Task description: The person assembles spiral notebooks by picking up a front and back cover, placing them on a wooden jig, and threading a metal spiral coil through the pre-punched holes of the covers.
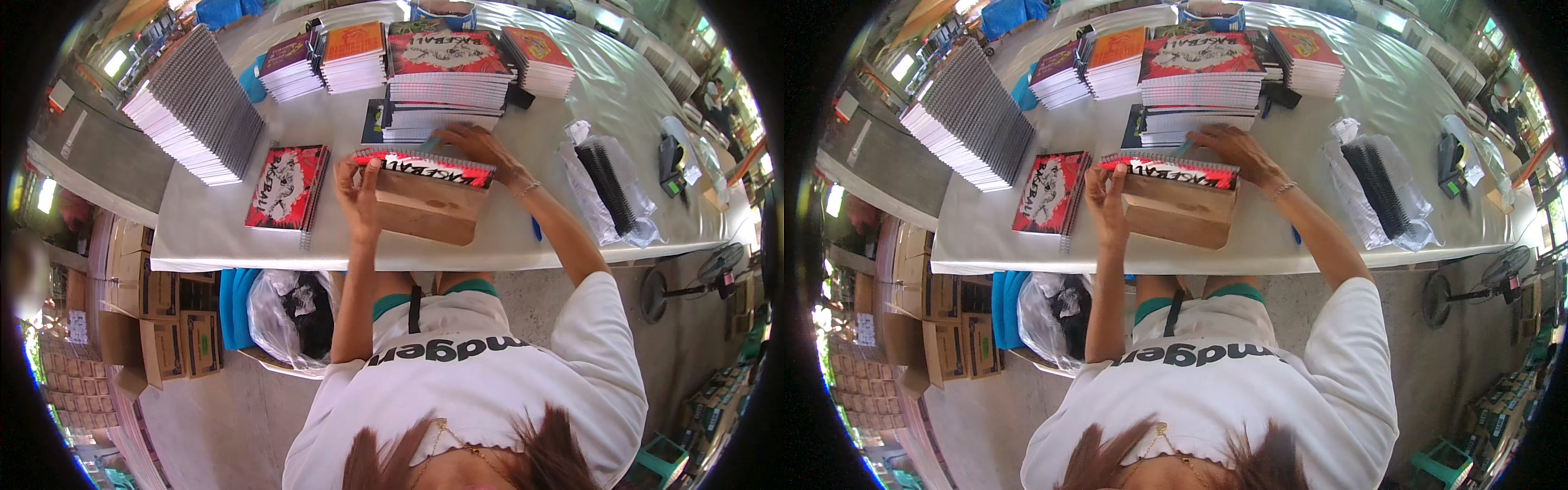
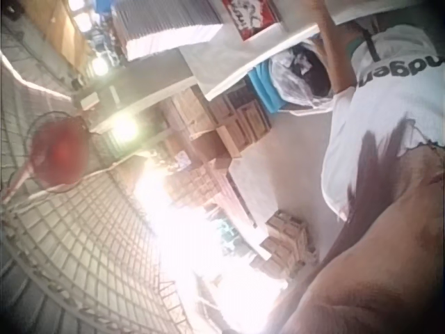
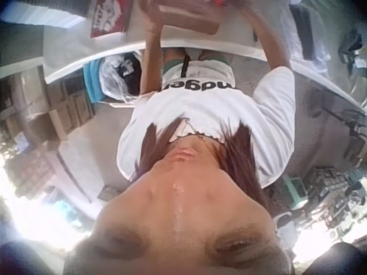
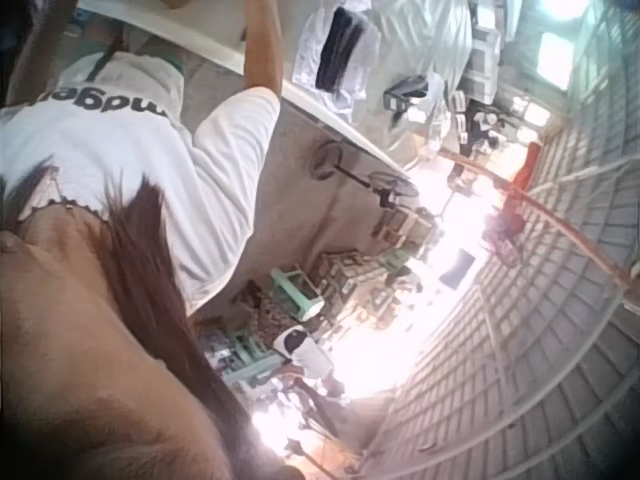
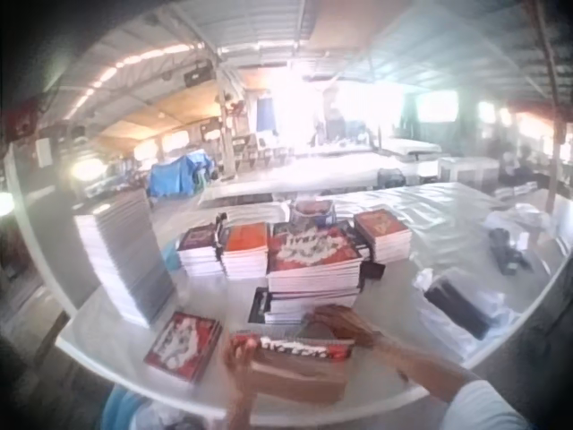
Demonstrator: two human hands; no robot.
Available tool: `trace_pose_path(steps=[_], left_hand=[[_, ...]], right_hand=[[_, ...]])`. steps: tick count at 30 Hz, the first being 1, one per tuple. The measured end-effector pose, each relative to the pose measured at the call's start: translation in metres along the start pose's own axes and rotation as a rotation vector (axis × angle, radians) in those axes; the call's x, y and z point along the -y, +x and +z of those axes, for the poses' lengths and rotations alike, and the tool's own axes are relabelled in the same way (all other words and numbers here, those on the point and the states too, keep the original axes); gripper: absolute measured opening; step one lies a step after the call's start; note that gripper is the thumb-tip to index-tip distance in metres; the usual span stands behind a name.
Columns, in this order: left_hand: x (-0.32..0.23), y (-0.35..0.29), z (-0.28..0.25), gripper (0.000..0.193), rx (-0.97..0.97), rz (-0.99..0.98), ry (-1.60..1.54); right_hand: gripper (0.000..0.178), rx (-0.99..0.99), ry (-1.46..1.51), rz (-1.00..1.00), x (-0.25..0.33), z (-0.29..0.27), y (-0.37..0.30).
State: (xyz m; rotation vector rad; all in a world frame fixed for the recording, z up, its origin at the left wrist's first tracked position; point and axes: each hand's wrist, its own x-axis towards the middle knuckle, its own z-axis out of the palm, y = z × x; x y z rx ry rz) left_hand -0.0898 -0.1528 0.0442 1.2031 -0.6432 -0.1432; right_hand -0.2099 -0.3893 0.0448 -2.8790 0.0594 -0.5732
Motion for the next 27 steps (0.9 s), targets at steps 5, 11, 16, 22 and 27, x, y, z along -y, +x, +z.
trace_pose_path(steps=[5,11,16,22,27], left_hand=[[-0.011,-0.036,0.025,0.013,-0.213,0.004,0.017],[-0.031,-0.031,0.014,0.016,-0.108,0.038,0.21],[-0.034,-0.02,0.008,0.019,0.03,-0.055,0.175],[-0.049,-0.019,0.019,0.021,0.072,-0.032,-0.012],[-0.035,-0.017,0.007,0.022,0.176,-0.096,-0.004]], right_hand=[[0.048,0.048,-0.264,0.37,-0.013,-0.01,-0.083],[0.045,-0.081,-0.306,0.933,0.053,-0.01,-0.163],[0.038,-0.385,-0.217,0.92,0.077,-0.016,-0.161],[0.036,-0.635,0.178,0.441,0.16,-0.045,-0.086],[0.039,-0.598,0.248,0.279,0.193,-0.021,-0.043]])
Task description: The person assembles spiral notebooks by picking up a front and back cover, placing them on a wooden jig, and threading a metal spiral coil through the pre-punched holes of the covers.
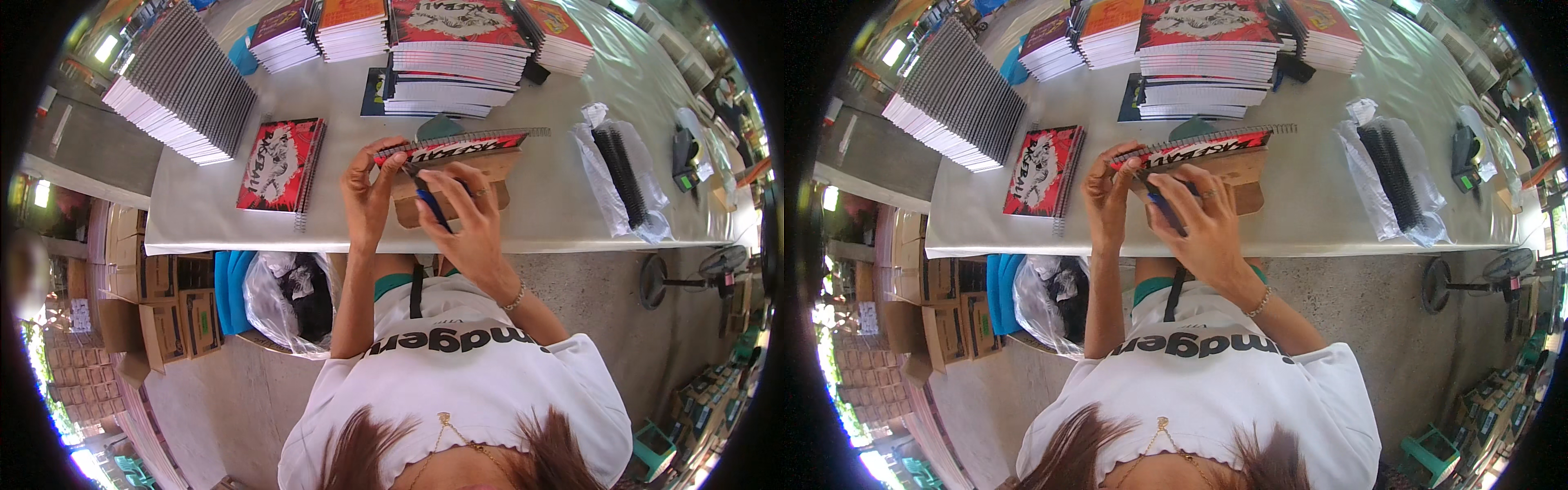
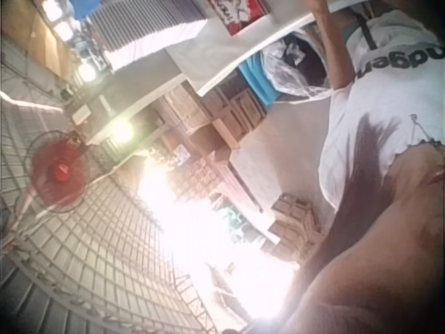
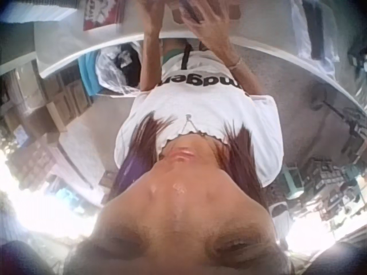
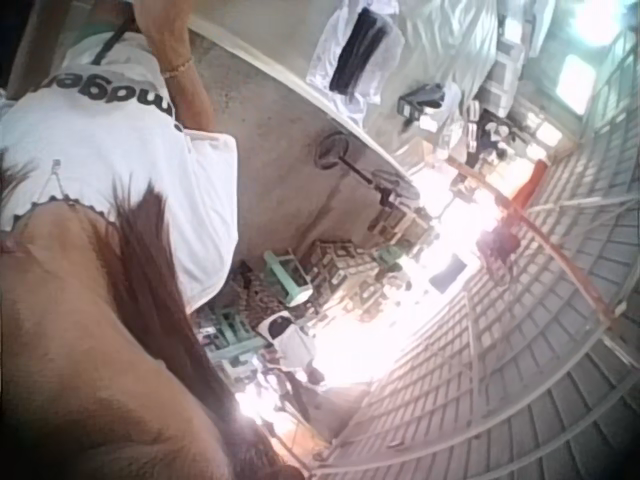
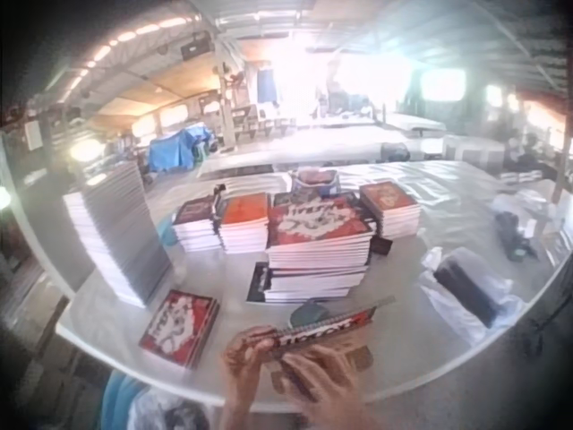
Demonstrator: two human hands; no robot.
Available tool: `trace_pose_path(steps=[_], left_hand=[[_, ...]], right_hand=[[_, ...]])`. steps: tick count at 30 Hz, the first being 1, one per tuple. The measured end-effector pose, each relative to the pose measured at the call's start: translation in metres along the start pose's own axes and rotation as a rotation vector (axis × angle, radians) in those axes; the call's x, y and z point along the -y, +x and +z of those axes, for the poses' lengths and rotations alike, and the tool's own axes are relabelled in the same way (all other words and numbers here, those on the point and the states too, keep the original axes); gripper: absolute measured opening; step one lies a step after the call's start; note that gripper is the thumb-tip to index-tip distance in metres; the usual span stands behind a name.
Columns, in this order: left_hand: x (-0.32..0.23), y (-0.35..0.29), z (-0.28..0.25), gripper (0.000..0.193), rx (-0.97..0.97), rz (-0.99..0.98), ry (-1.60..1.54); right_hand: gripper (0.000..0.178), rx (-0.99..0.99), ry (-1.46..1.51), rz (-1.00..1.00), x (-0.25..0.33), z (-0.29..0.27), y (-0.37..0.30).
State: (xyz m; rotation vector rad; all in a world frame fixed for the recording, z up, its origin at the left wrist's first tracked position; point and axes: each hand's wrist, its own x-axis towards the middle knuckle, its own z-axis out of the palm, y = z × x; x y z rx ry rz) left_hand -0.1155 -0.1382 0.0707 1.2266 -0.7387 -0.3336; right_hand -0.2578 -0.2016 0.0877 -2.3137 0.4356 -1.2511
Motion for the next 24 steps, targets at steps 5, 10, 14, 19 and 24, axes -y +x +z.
trace_pose_path(steps=[5,10,14,19,24], left_hand=[[0.002,0.0,-0.002,0.019,0.03,0.022,-0.057],[0.0,-0.002,-0.002,0.024,0.045,0.069,-0.074],[-0.001,-0.005,-0.005,0.026,0.043,0.094,-0.035],[-0.001,-0.007,-0.007,0.025,0.02,-0.049,-0.187],[-0.001,-0.002,0.004,0.025,0.024,0.073,0.095]], right_hand=[[0.041,-0.007,-0.001,-0.037,0.005,0.02,0.007],[0.04,0.003,-0.03,-0.061,0.004,0.027,0.008],[0.039,0.079,0.008,-0.028,0.013,0.023,0.008],[0.033,0.368,1.029,0.688,0.016,0.014,0.014],[0.029,0.389,0.82,0.543,-0.015,-0.017,0.009]])
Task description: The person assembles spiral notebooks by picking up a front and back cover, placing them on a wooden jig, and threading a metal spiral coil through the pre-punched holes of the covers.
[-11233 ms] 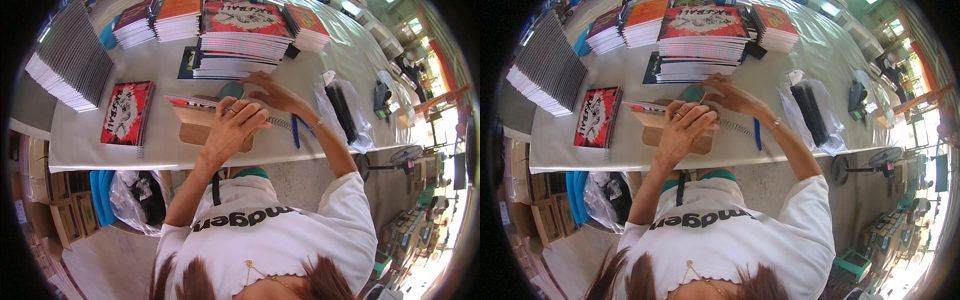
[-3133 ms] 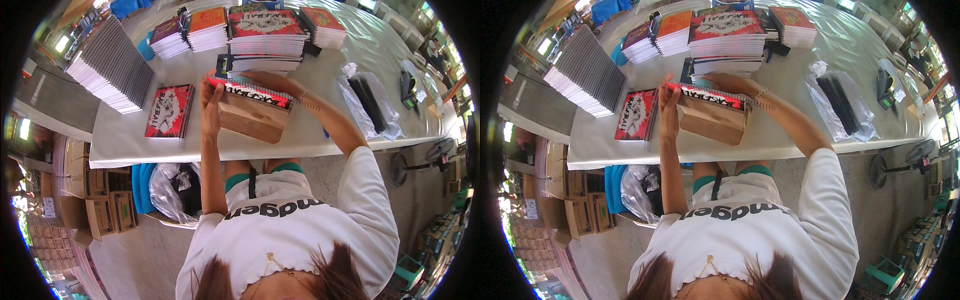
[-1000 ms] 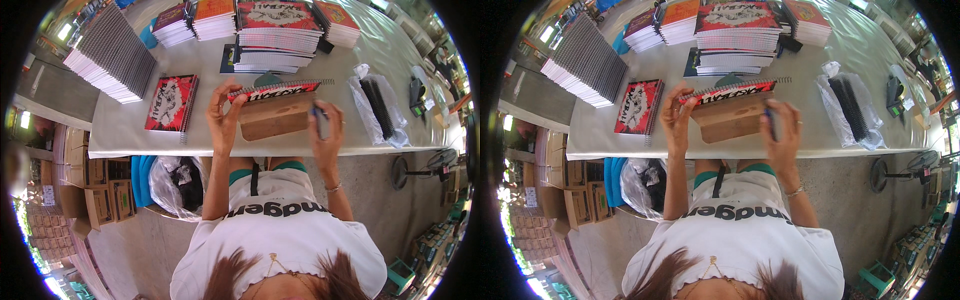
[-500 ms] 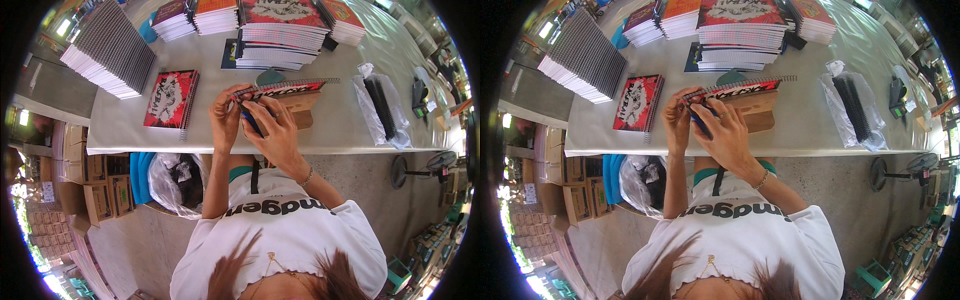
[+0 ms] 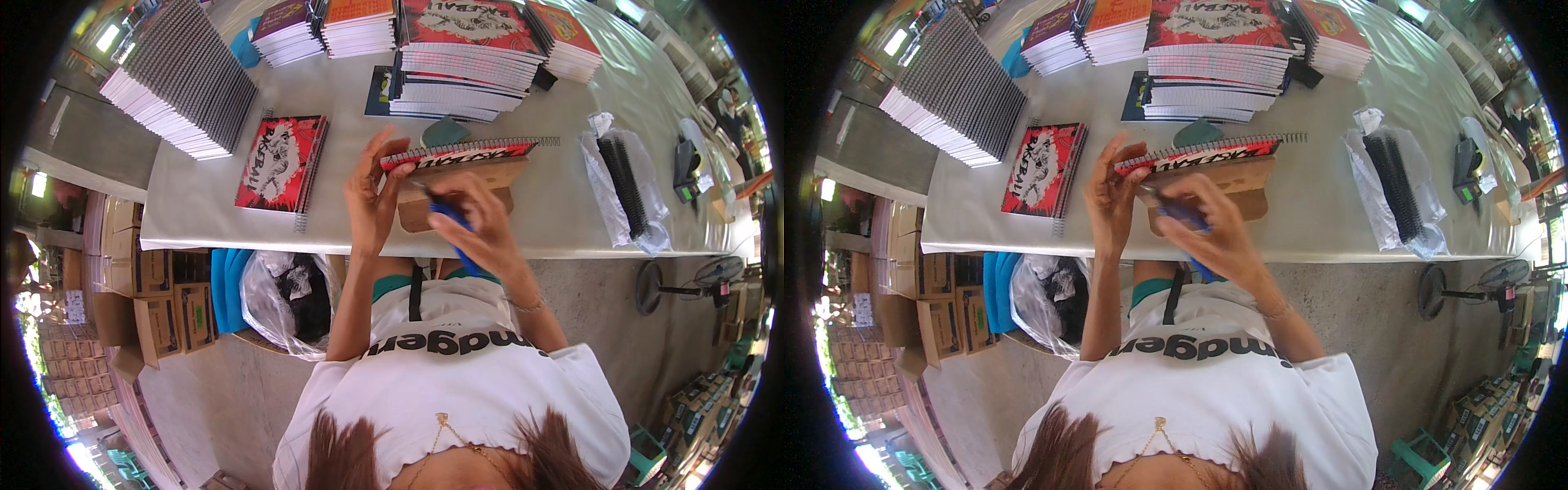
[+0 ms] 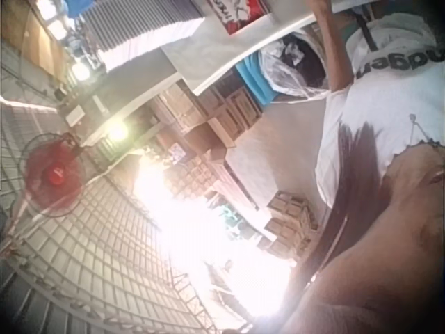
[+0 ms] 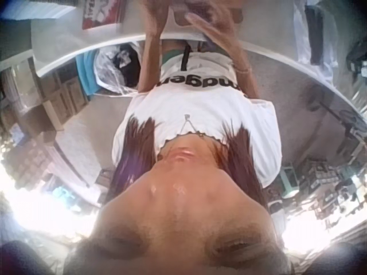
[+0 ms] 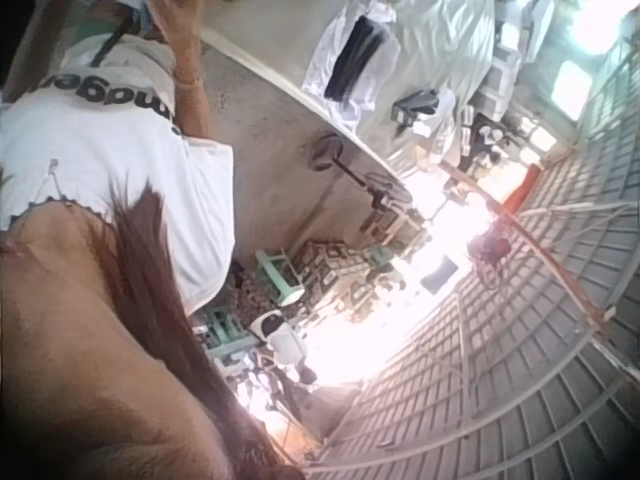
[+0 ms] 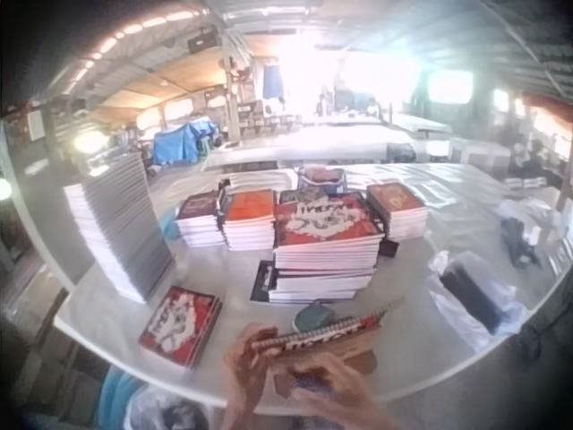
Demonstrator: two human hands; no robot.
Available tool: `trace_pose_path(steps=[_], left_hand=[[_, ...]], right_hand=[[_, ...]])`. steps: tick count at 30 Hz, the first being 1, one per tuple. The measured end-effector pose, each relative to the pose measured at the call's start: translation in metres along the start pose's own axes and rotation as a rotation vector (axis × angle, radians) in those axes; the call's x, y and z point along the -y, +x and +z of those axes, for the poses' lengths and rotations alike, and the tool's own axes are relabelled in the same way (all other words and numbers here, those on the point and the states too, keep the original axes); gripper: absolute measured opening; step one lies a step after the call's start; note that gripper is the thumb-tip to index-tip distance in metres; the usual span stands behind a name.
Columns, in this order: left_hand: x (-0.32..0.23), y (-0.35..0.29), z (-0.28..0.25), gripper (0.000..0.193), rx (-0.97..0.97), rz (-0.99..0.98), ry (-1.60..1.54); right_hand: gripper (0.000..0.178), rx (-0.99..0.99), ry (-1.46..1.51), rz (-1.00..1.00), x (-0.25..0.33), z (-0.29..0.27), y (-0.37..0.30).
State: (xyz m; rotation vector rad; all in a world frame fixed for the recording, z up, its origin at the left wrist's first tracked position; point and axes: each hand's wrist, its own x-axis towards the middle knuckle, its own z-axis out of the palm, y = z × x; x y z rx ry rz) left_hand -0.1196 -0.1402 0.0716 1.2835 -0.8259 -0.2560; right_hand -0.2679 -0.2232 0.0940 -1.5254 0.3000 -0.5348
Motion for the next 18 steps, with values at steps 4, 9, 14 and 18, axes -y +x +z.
trace_pose_path(steps=[4,9,14,18], left_hand=[[-0.001,-0.01,-0.006,0.029,0.033,-0.09,-0.101],[0.0,-0.002,-0.018,0.025,-0.055,-0.09,-0.138],[-0.065,0.052,-0.079,0.029,-0.238,0.168,0.148],[-0.1,0.097,-0.133,0.032,-0.208,0.249,0.284]], right_hand=[[0.024,-0.178,-0.598,-0.169,-0.004,-0.068,-0.022],[0.022,-0.391,-1.052,-0.09,-0.056,-0.153,-0.037],[0.023,-0.551,-1.113,-0.118,-0.081,-0.166,-0.036],[0.024,-0.548,-1.176,-0.076,-0.082,-0.164,-0.036]])
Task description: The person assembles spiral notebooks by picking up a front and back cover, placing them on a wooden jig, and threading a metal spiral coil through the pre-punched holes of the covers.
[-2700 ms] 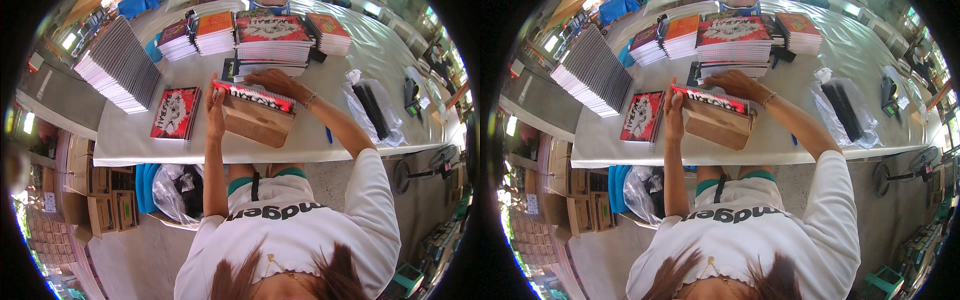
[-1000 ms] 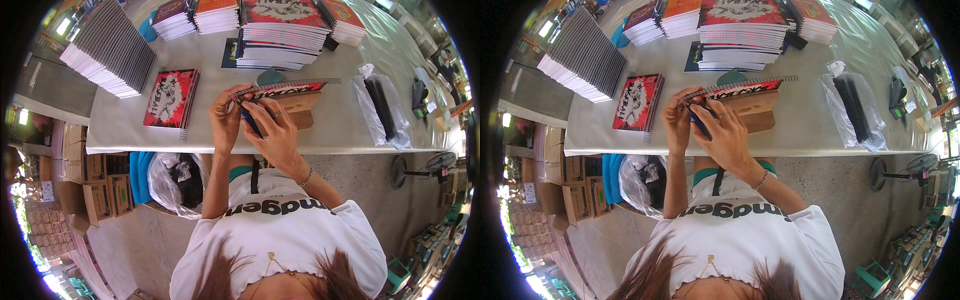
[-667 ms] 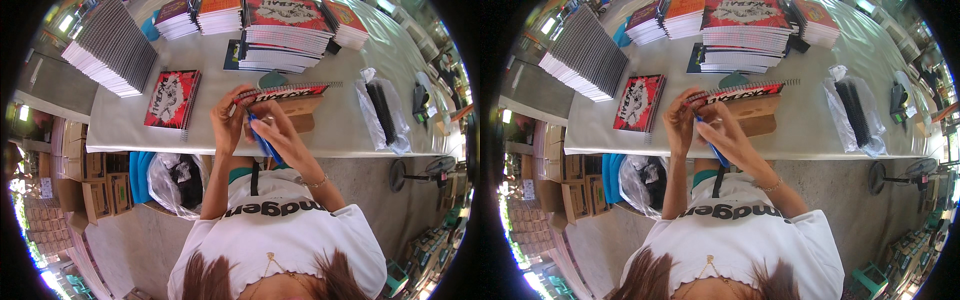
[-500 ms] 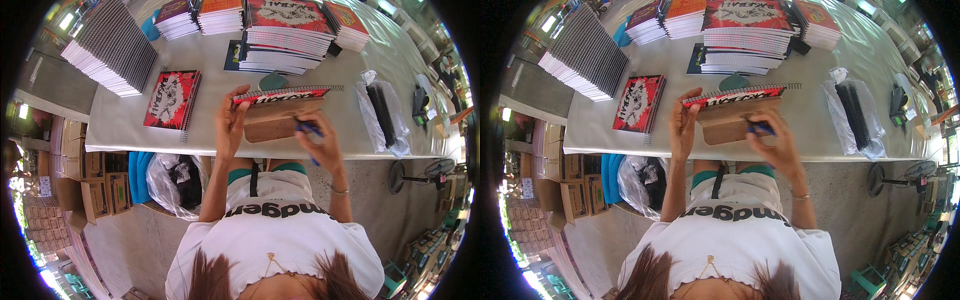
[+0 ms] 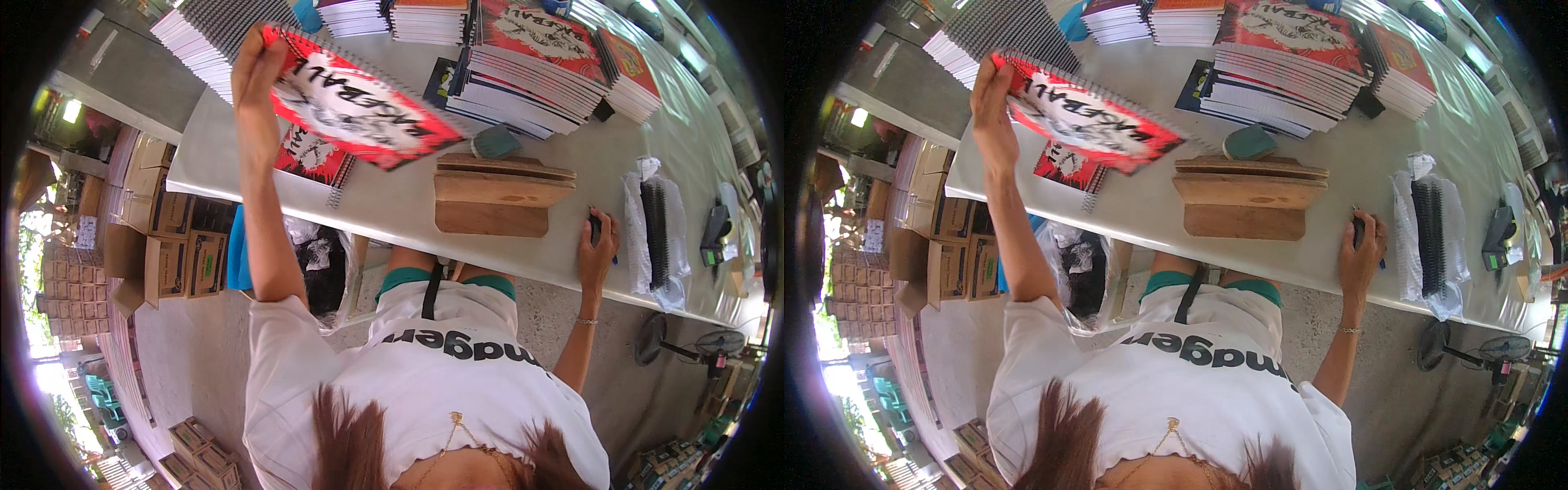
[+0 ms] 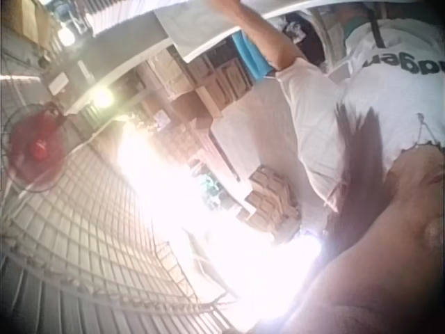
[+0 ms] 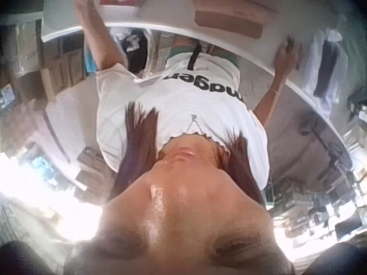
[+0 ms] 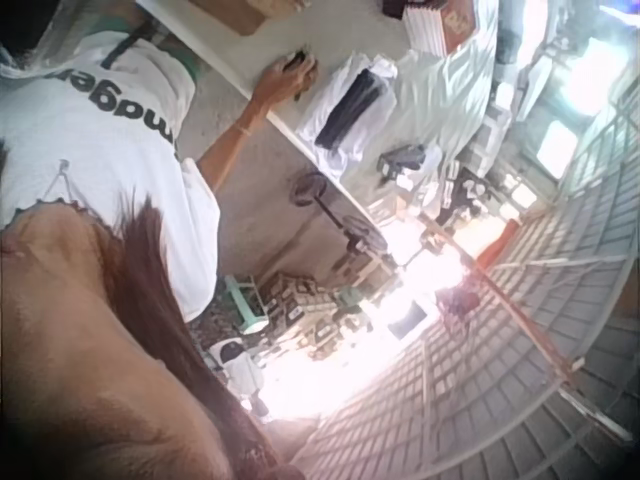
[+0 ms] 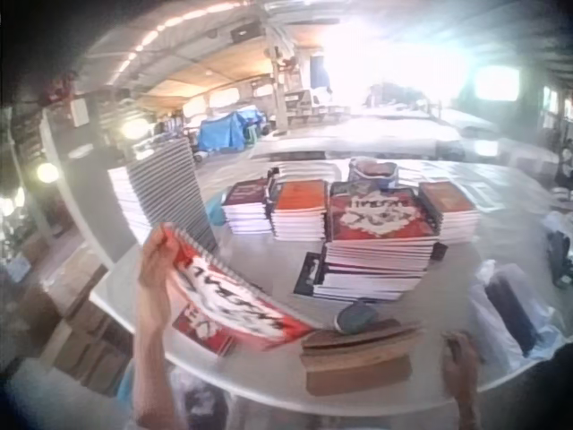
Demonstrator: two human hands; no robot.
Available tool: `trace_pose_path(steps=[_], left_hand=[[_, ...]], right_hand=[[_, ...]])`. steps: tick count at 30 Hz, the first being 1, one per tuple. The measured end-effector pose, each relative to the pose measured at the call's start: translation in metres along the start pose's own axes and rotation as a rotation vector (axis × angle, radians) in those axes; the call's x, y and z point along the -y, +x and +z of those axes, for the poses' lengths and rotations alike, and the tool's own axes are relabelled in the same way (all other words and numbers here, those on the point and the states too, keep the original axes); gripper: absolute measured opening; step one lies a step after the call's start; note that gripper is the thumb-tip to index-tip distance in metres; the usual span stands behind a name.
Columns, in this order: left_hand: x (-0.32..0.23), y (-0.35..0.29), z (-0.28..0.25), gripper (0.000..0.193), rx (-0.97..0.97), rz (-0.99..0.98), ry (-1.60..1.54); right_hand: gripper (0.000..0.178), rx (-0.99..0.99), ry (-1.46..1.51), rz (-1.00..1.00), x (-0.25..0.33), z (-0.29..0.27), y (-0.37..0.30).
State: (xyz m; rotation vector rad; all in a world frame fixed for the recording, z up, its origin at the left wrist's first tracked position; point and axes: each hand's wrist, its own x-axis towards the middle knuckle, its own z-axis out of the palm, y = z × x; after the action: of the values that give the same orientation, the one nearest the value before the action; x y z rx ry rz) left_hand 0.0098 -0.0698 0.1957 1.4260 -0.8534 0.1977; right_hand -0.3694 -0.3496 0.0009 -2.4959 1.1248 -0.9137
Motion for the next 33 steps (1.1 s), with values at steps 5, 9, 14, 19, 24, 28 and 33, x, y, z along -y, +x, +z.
trace_pose_path(steps=[5,9,14,19,24,28,33], left_hand=[[0.046,0.043,-0.014,0.029,0.141,0.073,0.376],[0.082,0.051,0.001,0.031,0.366,0.085,0.703],[0.145,0.051,0.02,0.029,0.827,-0.001,1.058],[0.204,0.021,0.028,0.029,0.872,0.148,0.833],[0.22,0.004,0.025,0.034,0.861,0.308,0.817],[0.224,0.004,0.027,0.032,0.832,0.195,0.757],[0.227,0.007,0.023,0.037,0.764,0.082,0.749]], right_hand=[[0.023,-0.027,-0.035,-0.03,0.003,-0.001,0.002],[0.024,-0.009,0.033,0.01,-0.003,0.002,0.003],[0.025,0.015,0.047,0.022,-0.001,0.0,0.002],[0.025,0.007,0.021,0.052,-0.004,0.0,0.0],[0.026,0.02,-0.021,0.001,-0.004,-0.001,0.002],[0.026,0.112,0.028,0.019,0.0,-0.012,0.023],[0.028,0.112,0.041,-0.068,0.023,-0.031,0.081]])
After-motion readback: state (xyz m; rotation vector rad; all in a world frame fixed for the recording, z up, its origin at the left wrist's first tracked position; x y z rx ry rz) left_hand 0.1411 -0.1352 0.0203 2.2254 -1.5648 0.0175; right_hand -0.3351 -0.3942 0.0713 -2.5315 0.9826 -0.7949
